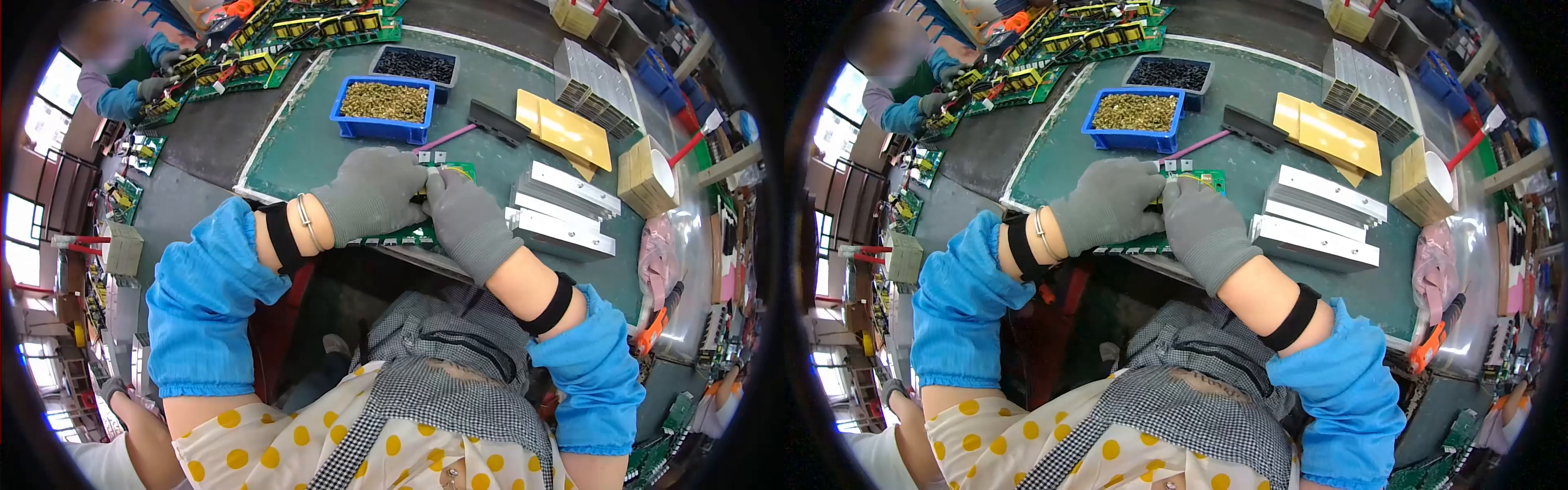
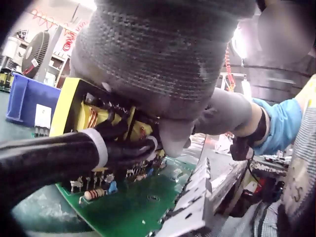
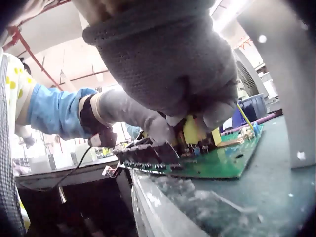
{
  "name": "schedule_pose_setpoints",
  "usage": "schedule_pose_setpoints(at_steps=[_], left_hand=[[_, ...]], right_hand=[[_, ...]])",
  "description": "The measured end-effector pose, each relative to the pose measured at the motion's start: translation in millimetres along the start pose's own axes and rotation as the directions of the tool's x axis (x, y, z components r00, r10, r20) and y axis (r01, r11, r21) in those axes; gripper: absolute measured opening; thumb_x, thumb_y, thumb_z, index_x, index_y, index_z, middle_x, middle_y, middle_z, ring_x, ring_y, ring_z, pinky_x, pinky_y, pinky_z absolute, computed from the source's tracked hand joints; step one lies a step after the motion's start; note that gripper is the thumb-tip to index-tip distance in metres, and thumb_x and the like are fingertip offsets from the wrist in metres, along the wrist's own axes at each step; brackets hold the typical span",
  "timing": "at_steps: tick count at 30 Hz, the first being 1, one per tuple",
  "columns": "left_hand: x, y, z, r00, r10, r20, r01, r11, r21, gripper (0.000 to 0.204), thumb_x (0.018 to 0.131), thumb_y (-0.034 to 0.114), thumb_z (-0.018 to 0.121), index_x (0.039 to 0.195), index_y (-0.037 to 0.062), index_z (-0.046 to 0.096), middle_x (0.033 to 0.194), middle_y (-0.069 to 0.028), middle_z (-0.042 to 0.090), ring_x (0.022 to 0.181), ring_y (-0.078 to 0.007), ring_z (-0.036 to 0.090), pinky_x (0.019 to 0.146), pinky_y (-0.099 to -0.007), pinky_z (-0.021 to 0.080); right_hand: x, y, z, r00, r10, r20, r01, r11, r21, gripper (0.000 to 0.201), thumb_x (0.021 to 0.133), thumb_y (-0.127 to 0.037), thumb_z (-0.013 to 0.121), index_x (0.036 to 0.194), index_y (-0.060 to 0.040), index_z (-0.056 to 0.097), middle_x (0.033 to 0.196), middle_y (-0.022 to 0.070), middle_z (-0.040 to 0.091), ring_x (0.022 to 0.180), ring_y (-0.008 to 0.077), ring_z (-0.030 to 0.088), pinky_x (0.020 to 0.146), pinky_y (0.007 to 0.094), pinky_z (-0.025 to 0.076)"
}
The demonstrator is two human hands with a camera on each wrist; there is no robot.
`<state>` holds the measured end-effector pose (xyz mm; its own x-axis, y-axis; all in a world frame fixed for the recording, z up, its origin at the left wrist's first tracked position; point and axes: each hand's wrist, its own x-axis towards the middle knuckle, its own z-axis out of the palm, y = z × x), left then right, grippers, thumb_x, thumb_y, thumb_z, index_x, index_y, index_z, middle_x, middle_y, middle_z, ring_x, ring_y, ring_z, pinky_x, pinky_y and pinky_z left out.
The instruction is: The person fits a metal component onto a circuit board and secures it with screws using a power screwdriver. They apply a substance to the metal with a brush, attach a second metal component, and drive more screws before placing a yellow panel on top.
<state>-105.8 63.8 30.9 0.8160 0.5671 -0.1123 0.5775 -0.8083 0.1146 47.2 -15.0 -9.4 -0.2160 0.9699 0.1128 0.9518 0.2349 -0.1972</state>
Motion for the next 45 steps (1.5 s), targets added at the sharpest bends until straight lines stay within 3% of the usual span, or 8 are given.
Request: schedule_pose_setpoints(at_steps=[4, 7, 11, 15, 23, 31, 40, 45], left_hand=[[-5.6, -2.0, 10.2, 0.991, 0.053, -0.125, -0.047, 0.998, 0.047, 0.043, 0.078, 0.044, 0.071, 0.098, 0.0064, 0.065, 0.096, -0.0115, 0.063, 0.089, -0.0339, 0.063, 0.078, -0.0448, 0.052], [-15.6, -14.5, 2.5, 0.99, 0.092, -0.105, -0.103, 0.989, -0.109, 0.054, 0.076, 0.039, 0.075, 0.115, 0.0046, 0.063, 0.104, -0.015, 0.064, 0.095, -0.0334, 0.064, 0.083, -0.0434, 0.052], [-58.3, -35.1, -27.0, 0.99, -0.115, 0.079, 0.138, 0.882, -0.45, 0.083, 0.075, 0.027, 0.078, 0.145, 0.0029, 0.04, 0.13, -0.0236, 0.057, 0.12, -0.0354, 0.057, 0.102, -0.04, 0.045], [-73.9, -51.4, 6.8, 0.982, -0.173, 0.075, 0.188, 0.904, -0.384, 0.08, 0.076, 0.028, 0.079, 0.142, 0.0032, 0.041, 0.126, -0.0234, 0.058, 0.118, -0.0381, 0.057, 0.098, -0.0411, 0.046], [-66.7, -59.2, 11.0, 0.983, -0.127, 0.133, 0.171, 0.895, -0.412, 0.057, 0.081, 0.023, 0.073, 0.13, 0.0049, 0.048, 0.116, -0.0221, 0.06, 0.11, -0.0405, 0.058, 0.094, -0.0438, 0.047], [-67.9, -59.9, 27.4, 0.994, -0.092, -0.056, 0.062, 0.912, -0.407, 0.06, 0.082, 0.036, 0.075, 0.125, 0.0034, 0.05, 0.115, -0.0218, 0.059, 0.107, -0.0404, 0.059, 0.091, -0.0455, 0.048], [-53.1, -79.4, 54.6, 0.97, 0.017, -0.243, -0.033, 0.998, -0.06, 0.064, 0.071, 0.06, 0.076, 0.103, 0.006, 0.063, 0.091, -0.0117, 0.063, 0.083, -0.0335, 0.065, 0.072, -0.0426, 0.052], [-53.4, -65.3, 35.6, 0.933, 0.02, -0.36, -0.094, 0.977, -0.189, 0.059, 0.071, 0.049, 0.08, 0.108, 0.0069, 0.063, 0.097, -0.013, 0.065, 0.091, -0.0353, 0.065, 0.078, -0.0424, 0.052]], right_hand=[[0.0, 0.6, -0.3, 0.999, 0.0, 0.038, 0.0, 1.0, -0.012, 0.03, 0.094, -0.017, 0.054, 0.117, 0.0023, 0.055, 0.111, 0.0209, 0.061, 0.099, 0.0357, 0.066, 0.079, 0.042, 0.056], [1.4, 9.1, -11.6, 0.999, -0.028, 0.014, 0.024, 0.974, 0.224, 0.036, 0.094, -0.024, 0.057, 0.12, 0.0016, 0.054, 0.114, 0.0195, 0.061, 0.101, 0.0368, 0.065, 0.083, 0.0429, 0.055], [4.0, -8.6, -52.8, 0.998, 0.046, 0.041, -0.053, 0.979, 0.198, 0.048, 0.089, -0.03, 0.067, 0.123, 0.0015, 0.054, 0.121, 0.0196, 0.059, 0.103, 0.0393, 0.063, 0.085, 0.0451, 0.053], [18.7, -25.4, -49.0, 0.99, -0.123, 0.072, 0.122, 0.992, 0.015, 0.049, 0.085, -0.032, 0.071, 0.121, -0.001, 0.057, 0.118, 0.0158, 0.06, 0.103, 0.0338, 0.065, 0.083, 0.0431, 0.054], [54.9, -47.7, -40.8, 0.889, -0.042, 0.456, 0.108, 0.987, -0.121, 0.03, 0.083, -0.026, 0.069, 0.105, -0.0058, 0.067, 0.103, 0.0127, 0.069, 0.097, 0.0288, 0.069, 0.081, 0.0399, 0.054], [54.3, -40.2, -29.9, 0.922, -0.082, 0.377, 0.121, 0.989, -0.079, 0.025, 0.083, -0.024, 0.066, 0.102, -0.0075, 0.068, 0.098, 0.011, 0.071, 0.091, 0.0285, 0.07, 0.077, 0.0413, 0.055], [48.7, -35.0, -20.4, 0.957, -0.143, 0.252, 0.153, 0.988, -0.019, 0.019, 0.083, -0.02, 0.062, 0.097, -0.0076, 0.067, 0.092, 0.0121, 0.07, 0.085, 0.0296, 0.07, 0.073, 0.0431, 0.055], [49.2, -28.4, -13.5, 0.971, -0.143, 0.19, 0.145, 0.989, 0.005, 0.018, 0.083, -0.017, 0.06, 0.095, -0.008, 0.069, 0.092, 0.0126, 0.071, 0.086, 0.0306, 0.071, 0.072, 0.0432, 0.055]])
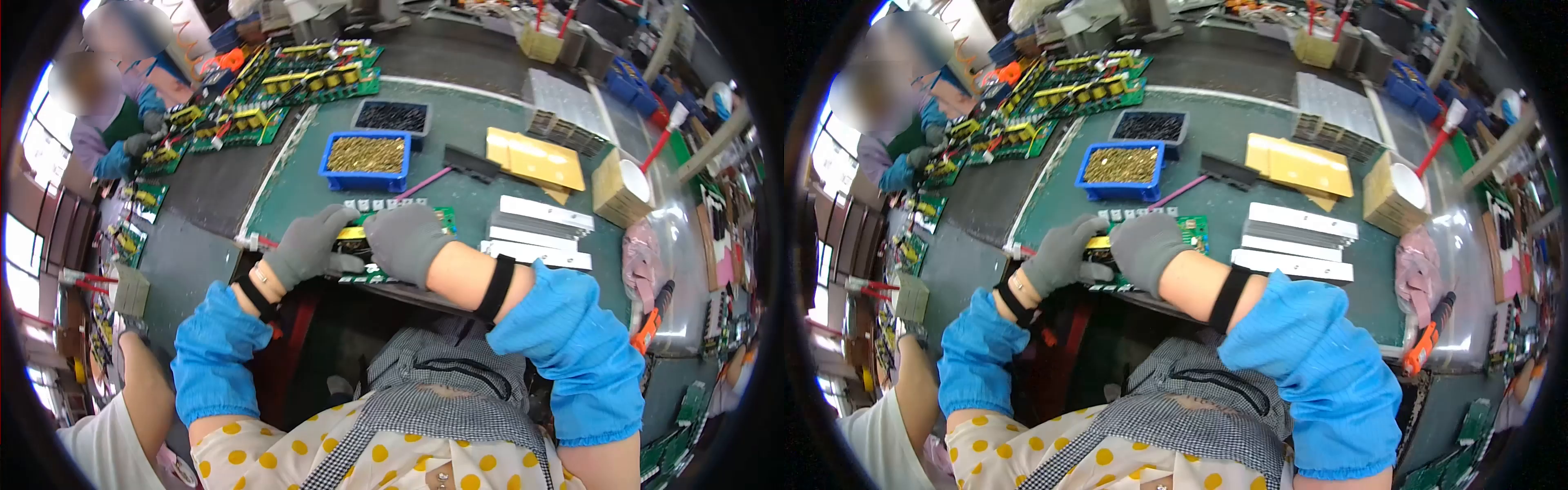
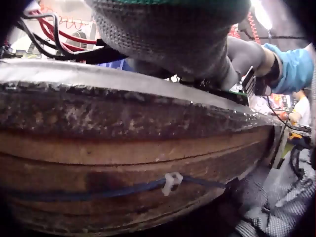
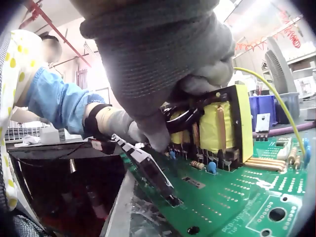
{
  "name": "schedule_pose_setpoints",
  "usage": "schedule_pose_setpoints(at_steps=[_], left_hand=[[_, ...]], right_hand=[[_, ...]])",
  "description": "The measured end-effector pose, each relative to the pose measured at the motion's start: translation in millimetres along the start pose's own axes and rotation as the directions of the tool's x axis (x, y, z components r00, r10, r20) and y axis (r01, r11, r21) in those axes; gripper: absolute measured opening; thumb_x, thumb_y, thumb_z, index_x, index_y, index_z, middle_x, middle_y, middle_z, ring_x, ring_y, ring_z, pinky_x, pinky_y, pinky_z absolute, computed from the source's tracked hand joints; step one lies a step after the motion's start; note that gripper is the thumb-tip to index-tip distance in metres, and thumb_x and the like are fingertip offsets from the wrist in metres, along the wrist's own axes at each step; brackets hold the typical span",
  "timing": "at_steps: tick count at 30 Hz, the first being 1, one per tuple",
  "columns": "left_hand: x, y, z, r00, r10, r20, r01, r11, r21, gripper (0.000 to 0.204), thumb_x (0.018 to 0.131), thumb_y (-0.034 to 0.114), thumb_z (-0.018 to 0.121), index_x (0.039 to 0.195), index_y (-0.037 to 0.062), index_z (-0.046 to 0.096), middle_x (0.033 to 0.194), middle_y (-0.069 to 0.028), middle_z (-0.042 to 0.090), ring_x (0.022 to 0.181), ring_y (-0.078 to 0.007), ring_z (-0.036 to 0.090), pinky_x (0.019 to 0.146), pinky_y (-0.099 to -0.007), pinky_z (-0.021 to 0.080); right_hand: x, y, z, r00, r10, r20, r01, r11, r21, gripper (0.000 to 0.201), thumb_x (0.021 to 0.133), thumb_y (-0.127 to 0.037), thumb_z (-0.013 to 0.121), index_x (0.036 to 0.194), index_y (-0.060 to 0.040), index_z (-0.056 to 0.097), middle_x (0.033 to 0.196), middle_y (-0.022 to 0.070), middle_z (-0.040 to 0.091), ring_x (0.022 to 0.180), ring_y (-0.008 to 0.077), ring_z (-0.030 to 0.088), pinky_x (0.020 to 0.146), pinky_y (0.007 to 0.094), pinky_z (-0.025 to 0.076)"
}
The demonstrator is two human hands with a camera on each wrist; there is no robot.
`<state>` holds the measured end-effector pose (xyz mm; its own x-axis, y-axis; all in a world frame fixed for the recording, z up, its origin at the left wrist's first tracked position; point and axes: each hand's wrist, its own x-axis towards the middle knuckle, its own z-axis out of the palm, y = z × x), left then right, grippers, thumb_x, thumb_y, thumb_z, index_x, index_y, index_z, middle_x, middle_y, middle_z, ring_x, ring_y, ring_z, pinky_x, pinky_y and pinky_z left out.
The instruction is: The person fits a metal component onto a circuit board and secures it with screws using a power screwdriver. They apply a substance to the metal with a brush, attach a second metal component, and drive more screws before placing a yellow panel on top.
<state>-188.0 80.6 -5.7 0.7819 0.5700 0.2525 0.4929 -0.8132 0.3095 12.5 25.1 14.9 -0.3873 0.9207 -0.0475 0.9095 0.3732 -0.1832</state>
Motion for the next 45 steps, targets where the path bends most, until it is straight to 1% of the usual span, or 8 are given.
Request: schedule_pose_setpoints(at_steps=[11, 19, 24, 25, 27, 31, 36, 45], left_hand=[[-21.7, 15.3, -48.4, 0.977, -0.185, -0.105, 0.157, 0.96, -0.234, 0.055, 0.069, 0.03, 0.087, 0.111, 0.0018, 0.065, 0.095, -0.0154, 0.068, 0.083, -0.0276, 0.068, 0.077, -0.0346, 0.053], [9.0, 44.9, -81.6, 0.959, -0.28, -0.043, 0.127, 0.559, -0.819, 0.05, 0.08, 0.028, 0.078, 0.115, -0.0048, 0.063, 0.103, -0.0051, 0.068, 0.093, -0.0125, 0.063, 0.08, -0.0289, 0.052], [67.6, 76.5, -64.2, 0.989, -0.143, 0.021, 0.097, 0.549, -0.83, 0.038, 0.095, 0.032, 0.063, 0.12, 0.0027, 0.061, 0.079, 0.0025, 0.06, 0.061, -0.0016, 0.049, 0.051, -0.0197, 0.038], [79.5, 84.2, -66.4, 0.986, -0.146, 0.082, 0.145, 0.492, -0.858, 0.041, 0.096, 0.036, 0.061, 0.121, 0.0037, 0.061, 0.077, 0.0031, 0.059, 0.059, -0.0017, 0.048, 0.05, -0.0193, 0.036], [104.6, 102.4, -69.1, 0.968, -0.142, 0.206, 0.245, 0.374, -0.895, 0.047, 0.096, 0.044, 0.057, 0.123, 0.0055, 0.061, 0.073, 0.0043, 0.056, 0.055, -0.0018, 0.044, 0.048, -0.0187, 0.033], [136.2, 141.5, -48.5, 0.961, -0.007, 0.276, 0.274, 0.171, -0.947, 0.058, 0.098, 0.059, 0.045, 0.116, 0.0056, 0.062, 0.069, 0.0038, 0.054, 0.05, -0.0031, 0.04, 0.046, -0.0171, 0.033], [160.9, 166.4, -44.9, 0.69, 0.069, 0.72, 0.708, 0.139, -0.692, 0.04, 0.101, 0.046, 0.05, 0.101, 0.0077, 0.063, 0.068, -0.0022, 0.061, 0.05, -0.0057, 0.053, 0.041, -0.018, 0.038], [189.0, 134.1, 33.6, 0.485, 0.259, 0.835, 0.874, -0.118, -0.471, 0.051, 0.103, 0.046, 0.044, 0.118, -0.0013, 0.058, 0.083, -0.0113, 0.066, 0.055, -0.0096, 0.06, 0.039, -0.018, 0.048]], right_hand=[[-48.7, 30.9, -58.4, 0.956, -0.218, -0.195, 0.141, 0.927, -0.346, 0.026, 0.083, -0.017, 0.058, 0.106, -0.006, 0.065, 0.091, 0.0051, 0.065, 0.096, 0.023, 0.061, 0.093, 0.0423, 0.043], [-135.7, 65.0, -118.3, 0.812, -0.301, -0.501, 0.05, 0.889, -0.454, 0.055, 0.073, -0.027, 0.077, 0.123, -0.0115, 0.062, 0.113, 0.0096, 0.065, 0.103, 0.0202, 0.062, 0.118, 0.0499, 0.018], [-174.1, 103.8, -114.4, 0.781, -0.252, -0.572, 0.264, 0.962, -0.064, 0.038, 0.08, -0.025, 0.077, 0.109, -0.0047, 0.065, 0.097, 0.0118, 0.066, 0.087, 0.0282, 0.064, 0.076, 0.0388, 0.052], [-186.5, 108.1, -115.4, 0.813, -0.048, -0.581, 0.175, 0.971, 0.165, 0.033, 0.082, -0.025, 0.075, 0.106, -0.0038, 0.065, 0.093, 0.0119, 0.066, 0.083, 0.0258, 0.064, 0.074, 0.0366, 0.051], [-213.0, 108.8, -120.7, 0.818, 0.342, -0.463, -0.007, 0.81, 0.586, 0.025, 0.088, -0.023, 0.071, 0.1, -0.0021, 0.066, 0.086, 0.012, 0.065, 0.075, 0.0209, 0.062, 0.07, 0.0321, 0.05], [-239.4, 119.7, -153.2, 0.693, 0.654, -0.304, 0.001, 0.421, 0.907, 0.021, 0.092, -0.015, 0.062, 0.106, -0.0015, 0.068, 0.082, -0.0036, 0.059, 0.073, 0.0044, 0.054, 0.063, 0.0232, 0.044], [-252.8, 159.2, -129.7, 0.659, 0.751, -0.039, 0.165, -0.094, 0.982, 0.039, 0.091, -0.008, 0.056, 0.129, 0.0006, 0.053, 0.08, 0.0017, 0.065, 0.066, 0.0048, 0.062, 0.049, 0.0216, 0.048], [-263.8, 202.6, -80.8, 0.661, 0.684, 0.309, -0.005, -0.407, 0.913, 0.018, 0.091, -0.012, 0.059, 0.107, -0.0042, 0.058, 0.066, 0.0012, 0.058, 0.036, 0.0062, 0.043, 0.03, 0.0185, 0.03]])
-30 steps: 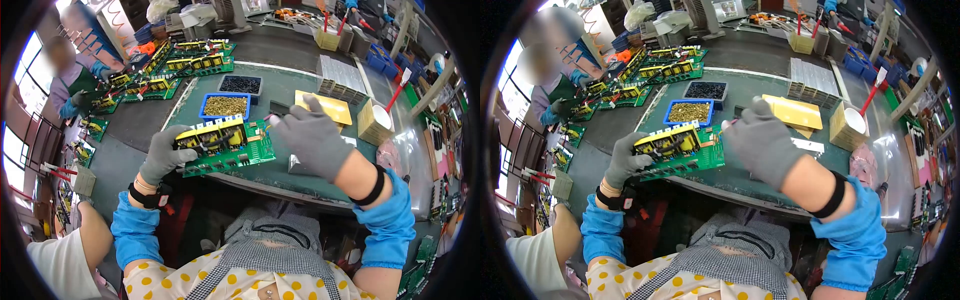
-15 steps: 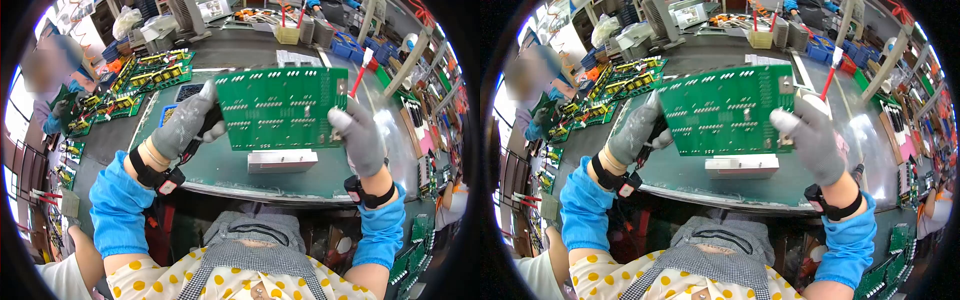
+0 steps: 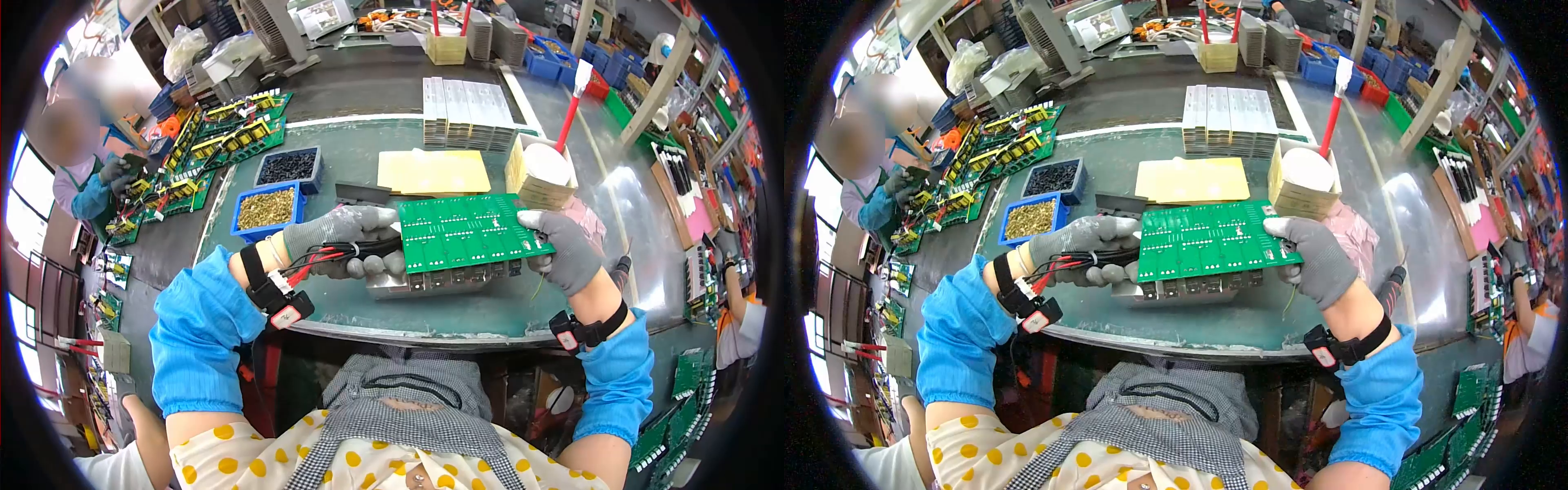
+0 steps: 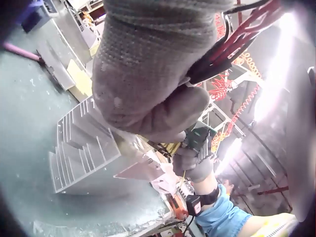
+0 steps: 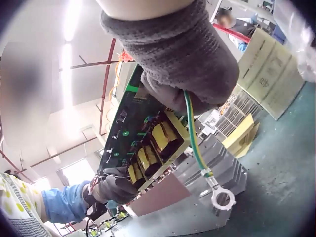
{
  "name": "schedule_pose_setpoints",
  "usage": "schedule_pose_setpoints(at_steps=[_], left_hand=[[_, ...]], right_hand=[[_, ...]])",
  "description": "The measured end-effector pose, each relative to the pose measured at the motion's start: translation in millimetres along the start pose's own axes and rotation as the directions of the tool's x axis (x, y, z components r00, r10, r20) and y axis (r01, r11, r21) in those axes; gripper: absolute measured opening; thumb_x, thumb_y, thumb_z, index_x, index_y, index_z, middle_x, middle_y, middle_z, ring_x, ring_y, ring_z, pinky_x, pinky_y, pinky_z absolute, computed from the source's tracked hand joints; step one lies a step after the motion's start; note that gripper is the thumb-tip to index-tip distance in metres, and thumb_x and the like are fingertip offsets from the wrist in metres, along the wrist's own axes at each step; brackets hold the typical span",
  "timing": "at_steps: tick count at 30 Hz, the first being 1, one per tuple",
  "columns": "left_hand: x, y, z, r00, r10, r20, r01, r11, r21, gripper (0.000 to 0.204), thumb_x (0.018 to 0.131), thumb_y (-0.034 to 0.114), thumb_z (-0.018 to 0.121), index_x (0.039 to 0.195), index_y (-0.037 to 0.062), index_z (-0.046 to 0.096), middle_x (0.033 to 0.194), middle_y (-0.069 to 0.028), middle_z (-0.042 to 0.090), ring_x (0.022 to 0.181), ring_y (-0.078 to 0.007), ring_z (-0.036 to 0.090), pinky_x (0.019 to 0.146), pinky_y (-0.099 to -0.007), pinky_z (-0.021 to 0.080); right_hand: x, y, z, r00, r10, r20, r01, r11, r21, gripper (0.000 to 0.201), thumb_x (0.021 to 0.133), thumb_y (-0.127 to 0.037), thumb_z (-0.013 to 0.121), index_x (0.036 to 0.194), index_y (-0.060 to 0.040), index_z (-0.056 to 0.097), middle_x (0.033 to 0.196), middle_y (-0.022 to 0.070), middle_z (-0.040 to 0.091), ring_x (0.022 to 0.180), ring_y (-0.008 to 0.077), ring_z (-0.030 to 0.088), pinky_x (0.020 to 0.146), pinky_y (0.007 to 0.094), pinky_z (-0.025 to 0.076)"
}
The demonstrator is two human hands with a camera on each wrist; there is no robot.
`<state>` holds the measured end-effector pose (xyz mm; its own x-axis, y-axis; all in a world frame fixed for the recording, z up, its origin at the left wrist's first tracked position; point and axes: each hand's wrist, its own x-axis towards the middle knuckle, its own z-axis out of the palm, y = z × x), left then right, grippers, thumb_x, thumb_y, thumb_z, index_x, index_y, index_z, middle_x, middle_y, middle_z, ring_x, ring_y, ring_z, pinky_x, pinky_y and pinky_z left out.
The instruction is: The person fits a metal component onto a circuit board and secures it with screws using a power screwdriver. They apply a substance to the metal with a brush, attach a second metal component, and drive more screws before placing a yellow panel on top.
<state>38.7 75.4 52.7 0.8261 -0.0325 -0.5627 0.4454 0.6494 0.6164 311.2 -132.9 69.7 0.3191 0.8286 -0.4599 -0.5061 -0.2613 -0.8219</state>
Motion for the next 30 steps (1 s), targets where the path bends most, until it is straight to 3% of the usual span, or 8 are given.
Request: schedule_pose_setpoints(at_steps=[7, 13, 16, 17, 20, 23, 27, 30], left_hand=[[-30.2, 6.8, -16.3, 0.982, 0.034, -0.187, -0.005, 0.988, 0.153, 0.08, 0.099, 0.063, 0.039, 0.121, -0.011, 0.059, 0.102, -0.0203, 0.071, 0.058, -0.0111, 0.065, 0.04, -0.0173, 0.048], [-96.9, -17.7, -64.9, 0.667, 0.491, -0.561, -0.377, 0.871, 0.314, 0.062, 0.102, 0.05, 0.047, 0.13, -0.0051, 0.053, 0.114, -0.0185, 0.067, 0.094, -0.0187, 0.066, 0.083, -0.0319, 0.055], [-96.7, -40.7, -29.6, -0.02, 0.929, -0.369, -0.095, 0.366, 0.926, 0.043, 0.102, 0.03, 0.051, 0.129, -0.0039, 0.053, 0.111, -0.0149, 0.067, 0.093, -0.0165, 0.063, 0.079, -0.0283, 0.052], [-93.6, -50.3, -11.4, -0.152, 0.955, -0.255, -0.028, 0.254, 0.967, 0.037, 0.096, 0.014, 0.057, 0.128, -0.0031, 0.054, 0.107, -0.0112, 0.067, 0.088, -0.0136, 0.061, 0.075, -0.0274, 0.051], [-94.4, -72.7, 23.8, 0.397, 0.918, 0.001, 0.038, -0.018, 0.999, 0.045, 0.084, 0.017, 0.072, 0.125, 0.0027, 0.058, 0.097, -0.0136, 0.067, 0.083, -0.0213, 0.066, 0.075, -0.0307, 0.052], [-61.5, -82.0, 36.5, 0.603, 0.785, -0.145, 0.022, 0.166, 0.986, 0.057, 0.074, 0.018, 0.08, 0.126, 0.0076, 0.058, 0.097, -0.0136, 0.066, 0.08, -0.024, 0.066, 0.072, -0.0332, 0.053], [-39.6, -92.9, 33.3, 0.646, 0.721, -0.25, -0.026, 0.348, 0.937, 0.059, 0.073, 0.012, 0.081, 0.127, 0.0041, 0.057, 0.097, -0.0137, 0.067, 0.085, -0.023, 0.067, 0.076, -0.0333, 0.053], [-21.6, -102.1, 15.4, 0.6, 0.787, -0.146, -0.094, 0.25, 0.964, 0.057, 0.074, 0.012, 0.081, 0.125, 0.0037, 0.058, 0.101, -0.0161, 0.068, 0.09, -0.0285, 0.068, 0.078, -0.0349, 0.053]], right_hand=[[15.7, 5.2, -13.3, 0.99, 0.138, 0.038, -0.137, 0.99, -0.018, 0.017, 0.092, -0.014, 0.059, 0.105, -0.0025, 0.058, 0.067, 0.0021, 0.059, 0.036, 0.0066, 0.043, 0.03, 0.0186, 0.031], [13.4, 10.0, -16.0, 0.991, 0.123, 0.054, -0.115, 0.984, -0.137, 0.016, 0.094, -0.021, 0.059, 0.096, -0.0063, 0.064, 0.07, 0.0005, 0.063, 0.043, 0.0064, 0.05, 0.035, 0.0205, 0.032], [5.4, 20.1, -11.7, 0.995, 0.078, 0.055, -0.064, 0.973, -0.224, 0.021, 0.094, -0.022, 0.058, 0.103, -0.0043, 0.066, 0.072, -0.0004, 0.065, 0.048, 0.0051, 0.052, 0.038, 0.0197, 0.034], [3.8, 22.9, -9.1, 0.997, 0.056, 0.044, -0.044, 0.97, -0.238, 0.023, 0.095, -0.023, 0.058, 0.105, -0.0037, 0.066, 0.072, -0.0009, 0.065, 0.049, 0.0046, 0.052, 0.039, 0.0195, 0.034], [-1.8, 30.6, -10.8, 0.994, 0.077, 0.072, -0.051, 0.95, -0.306, 0.027, 0.095, -0.025, 0.059, 0.108, -0.003, 0.066, 0.071, -0.0024, 0.064, 0.049, 0.0041, 0.052, 0.041, 0.0194, 0.035], [5.3, 36.8, -19.8, 0.993, 0.06, 0.106, -0.023, 0.947, -0.319, 0.029, 0.095, -0.029, 0.059, 0.108, -0.0029, 0.066, 0.074, -0.0022, 0.064, 0.051, 0.0045, 0.052, 0.042, 0.0207, 0.036], [7.9, 46.2, -22.0, 0.998, -0.02, 0.059, 0.04, 0.934, -0.356, 0.029, 0.096, -0.029, 0.059, 0.11, -0.0042, 0.065, 0.08, -0.0012, 0.064, 0.061, 0.0051, 0.054, 0.048, 0.0215, 0.04], [-3.8, 42.9, -7.6, 0.999, -0.026, 0.027, 0.034, 0.906, -0.421, 0.03, 0.096, -0.03, 0.058, 0.113, -0.0047, 0.063, 0.083, -0.0011, 0.063, 0.066, 0.0051, 0.055, 0.052, 0.0209, 0.042]])
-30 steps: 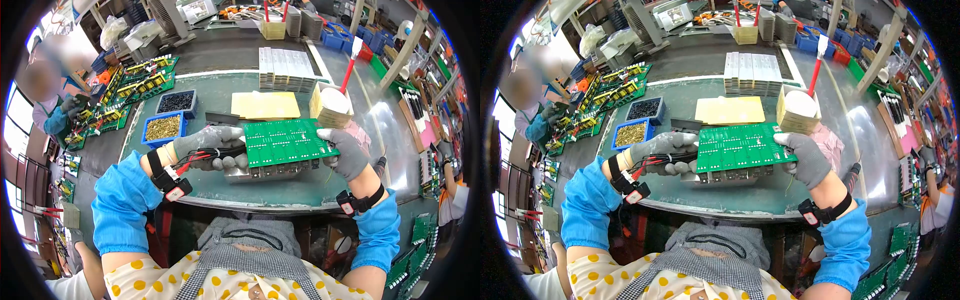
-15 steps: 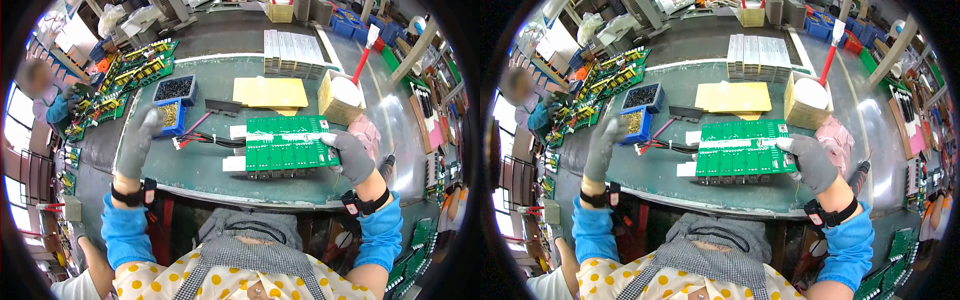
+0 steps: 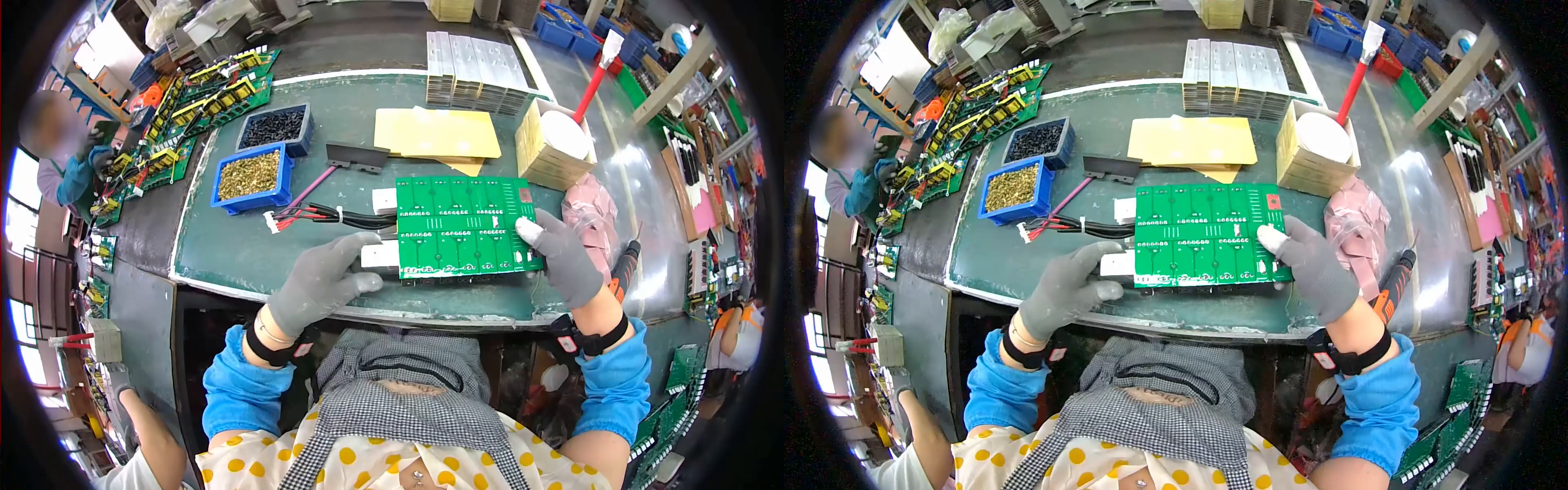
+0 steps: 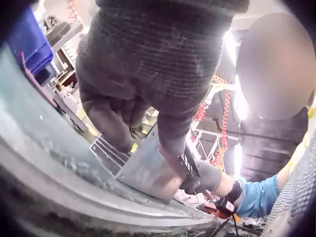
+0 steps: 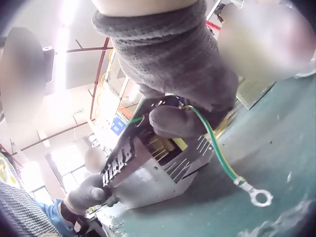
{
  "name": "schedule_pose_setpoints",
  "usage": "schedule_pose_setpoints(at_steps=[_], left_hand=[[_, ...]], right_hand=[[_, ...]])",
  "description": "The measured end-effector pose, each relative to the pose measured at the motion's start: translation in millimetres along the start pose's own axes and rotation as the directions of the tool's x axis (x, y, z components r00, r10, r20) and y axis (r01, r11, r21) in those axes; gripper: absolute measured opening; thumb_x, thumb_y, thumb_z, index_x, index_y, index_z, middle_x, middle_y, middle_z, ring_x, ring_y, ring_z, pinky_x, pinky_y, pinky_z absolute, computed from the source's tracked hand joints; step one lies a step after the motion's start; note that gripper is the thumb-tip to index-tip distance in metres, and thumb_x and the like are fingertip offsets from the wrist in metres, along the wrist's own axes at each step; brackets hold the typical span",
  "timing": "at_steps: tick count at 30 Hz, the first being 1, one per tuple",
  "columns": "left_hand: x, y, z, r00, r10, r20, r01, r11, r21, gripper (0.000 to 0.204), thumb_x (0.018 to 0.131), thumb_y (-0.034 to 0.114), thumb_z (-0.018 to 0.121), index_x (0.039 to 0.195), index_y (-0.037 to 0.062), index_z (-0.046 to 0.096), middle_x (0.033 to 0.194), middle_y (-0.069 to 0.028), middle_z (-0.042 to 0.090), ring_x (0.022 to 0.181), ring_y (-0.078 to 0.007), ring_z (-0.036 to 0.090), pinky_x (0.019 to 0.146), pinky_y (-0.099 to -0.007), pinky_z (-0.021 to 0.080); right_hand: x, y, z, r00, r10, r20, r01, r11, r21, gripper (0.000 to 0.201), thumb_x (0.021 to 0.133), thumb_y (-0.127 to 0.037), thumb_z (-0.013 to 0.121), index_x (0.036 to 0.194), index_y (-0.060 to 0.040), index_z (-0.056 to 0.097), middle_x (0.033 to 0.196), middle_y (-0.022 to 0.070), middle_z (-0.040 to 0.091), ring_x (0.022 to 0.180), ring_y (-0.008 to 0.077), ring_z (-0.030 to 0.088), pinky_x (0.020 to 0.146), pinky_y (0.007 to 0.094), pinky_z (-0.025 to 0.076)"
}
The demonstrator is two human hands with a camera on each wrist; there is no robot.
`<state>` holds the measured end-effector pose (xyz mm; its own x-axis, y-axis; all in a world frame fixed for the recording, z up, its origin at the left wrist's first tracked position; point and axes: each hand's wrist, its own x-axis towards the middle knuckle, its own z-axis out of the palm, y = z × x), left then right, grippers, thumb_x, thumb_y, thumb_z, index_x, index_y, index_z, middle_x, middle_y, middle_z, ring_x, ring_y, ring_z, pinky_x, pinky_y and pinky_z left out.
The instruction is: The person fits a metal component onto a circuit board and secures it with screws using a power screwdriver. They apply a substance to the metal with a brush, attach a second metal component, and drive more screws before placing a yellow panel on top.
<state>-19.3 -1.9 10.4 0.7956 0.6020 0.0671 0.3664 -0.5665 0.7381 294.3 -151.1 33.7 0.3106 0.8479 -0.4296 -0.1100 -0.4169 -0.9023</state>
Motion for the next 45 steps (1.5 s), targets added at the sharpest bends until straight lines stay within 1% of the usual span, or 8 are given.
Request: schedule_pose_setpoints(at_steps=[12, 20, 35, 40, 42, 43, 44, 45], left_hand=[[11.7, -9.9, 17.1, 0.98, 0.192, -0.054, -0.193, 0.981, -0.015, 0.046, 0.076, 0.019, 0.08, 0.117, 0.0075, 0.062, 0.098, -0.0154, 0.069, 0.086, -0.0345, 0.066, 0.072, -0.0392, 0.052], [8.4, -7.0, 12.6, 0.99, 0.131, -0.05, -0.134, 0.99, -0.054, 0.046, 0.072, 0.013, 0.082, 0.113, 0.0042, 0.064, 0.097, -0.016, 0.069, 0.086, -0.034, 0.069, 0.073, -0.0369, 0.053], [10.1, -8.0, 13.7, 0.991, 0.122, -0.048, -0.126, 0.987, -0.096, 0.043, 0.075, 0.014, 0.081, 0.113, 0.0053, 0.064, 0.094, -0.0154, 0.069, 0.082, -0.0331, 0.068, 0.07, -0.0372, 0.052], [5.8, -9.6, 8.7, 0.992, 0.122, -0.033, -0.123, 0.992, -0.037, 0.054, 0.074, 0.02, 0.084, 0.12, 0.0056, 0.061, 0.089, -0.0131, 0.068, 0.077, -0.0284, 0.067, 0.066, -0.0362, 0.051], [-3.9, -7.2, -6.5, 0.999, 0.02, -0.047, -0.028, 0.983, -0.181, 0.059, 0.072, 0.022, 0.085, 0.122, 0.0049, 0.059, 0.086, -0.0109, 0.067, 0.072, -0.023, 0.065, 0.065, -0.0331, 0.051], [-7.3, 2.9, -21.9, 0.994, -0.02, -0.109, -0.006, 0.974, -0.225, 0.053, 0.074, 0.019, 0.084, 0.119, 0.0026, 0.06, 0.084, -0.0067, 0.067, 0.069, -0.0164, 0.062, 0.065, -0.0285, 0.052], [-12.2, -2.4, -36.2, 0.977, -0.038, -0.208, 0.003, 0.986, -0.167, 0.05, 0.075, 0.017, 0.082, 0.118, 0.0019, 0.061, 0.086, -0.0055, 0.067, 0.07, -0.0152, 0.062, 0.066, -0.0276, 0.052], [-17.7, -11.9, -52.7, 0.952, -0.046, -0.302, 0.011, 0.993, -0.116, 0.047, 0.077, 0.016, 0.08, 0.117, 0.0011, 0.062, 0.087, -0.0044, 0.068, 0.07, -0.0141, 0.062, 0.066, -0.0268, 0.052]], right_hand=[[-4.6, 3.1, 15.8, 0.993, -0.074, -0.093, 0.078, 0.996, 0.046, 0.033, 0.096, -0.025, 0.054, 0.119, -0.0025, 0.06, 0.098, 0.0003, 0.065, 0.082, 0.0053, 0.06, 0.068, 0.0203, 0.046], [-3.8, 5.8, 18.7, 0.99, -0.088, -0.113, 0.099, 0.991, 0.094, 0.039, 0.095, -0.022, 0.056, 0.126, 0.0006, 0.058, 0.108, 0.0055, 0.065, 0.096, 0.0109, 0.06, 0.085, 0.024, 0.046], [-4.1, 11.3, 20.6, 0.984, -0.095, -0.151, 0.119, 0.981, 0.156, 0.037, 0.095, -0.022, 0.057, 0.125, -0.0004, 0.06, 0.104, 0.0034, 0.066, 0.09, 0.008, 0.059, 0.078, 0.0223, 0.047], [-5.8, 13.4, 23.1, 0.97, -0.163, -0.181, 0.183, 0.978, 0.097, 0.038, 0.096, -0.022, 0.055, 0.127, -0.0003, 0.059, 0.11, 0.005, 0.065, 0.1, 0.0119, 0.057, 0.089, 0.0267, 0.045], [-12.1, 7.3, 23.0, 0.936, -0.28, -0.215, 0.244, 0.953, -0.179, 0.038, 0.097, -0.018, 0.051, 0.13, -0.0002, 0.056, 0.116, 0.0068, 0.063, 0.105, 0.0151, 0.057, 0.095, 0.028, 0.043], [-12.7, 8.0, 16.9, 0.844, -0.514, -0.154, 0.394, 0.788, -0.473, 0.041, 0.094, -0.014, 0.049, 0.132, 0.0013, 0.054, 0.121, 0.0115, 0.063, 0.111, 0.0201, 0.058, 0.099, 0.0299, 0.042], [-22.2, 12.2, 18.8, 0.803, -0.502, -0.322, 0.275, 0.791, -0.547, 0.045, 0.091, -0.014, 0.05, 0.133, 0.0019, 0.052, 0.124, 0.0157, 0.062, 0.115, 0.0251, 0.058, 0.102, 0.0342, 0.042], [-34.9, 5.5, 17.7, 0.753, -0.573, -0.323, 0.267, 0.716, -0.645, 0.048, 0.089, -0.015, 0.053, 0.134, 0.0036, 0.05, 0.127, 0.017, 0.061, 0.118, 0.0274, 0.058, 0.103, 0.0384, 0.043]])
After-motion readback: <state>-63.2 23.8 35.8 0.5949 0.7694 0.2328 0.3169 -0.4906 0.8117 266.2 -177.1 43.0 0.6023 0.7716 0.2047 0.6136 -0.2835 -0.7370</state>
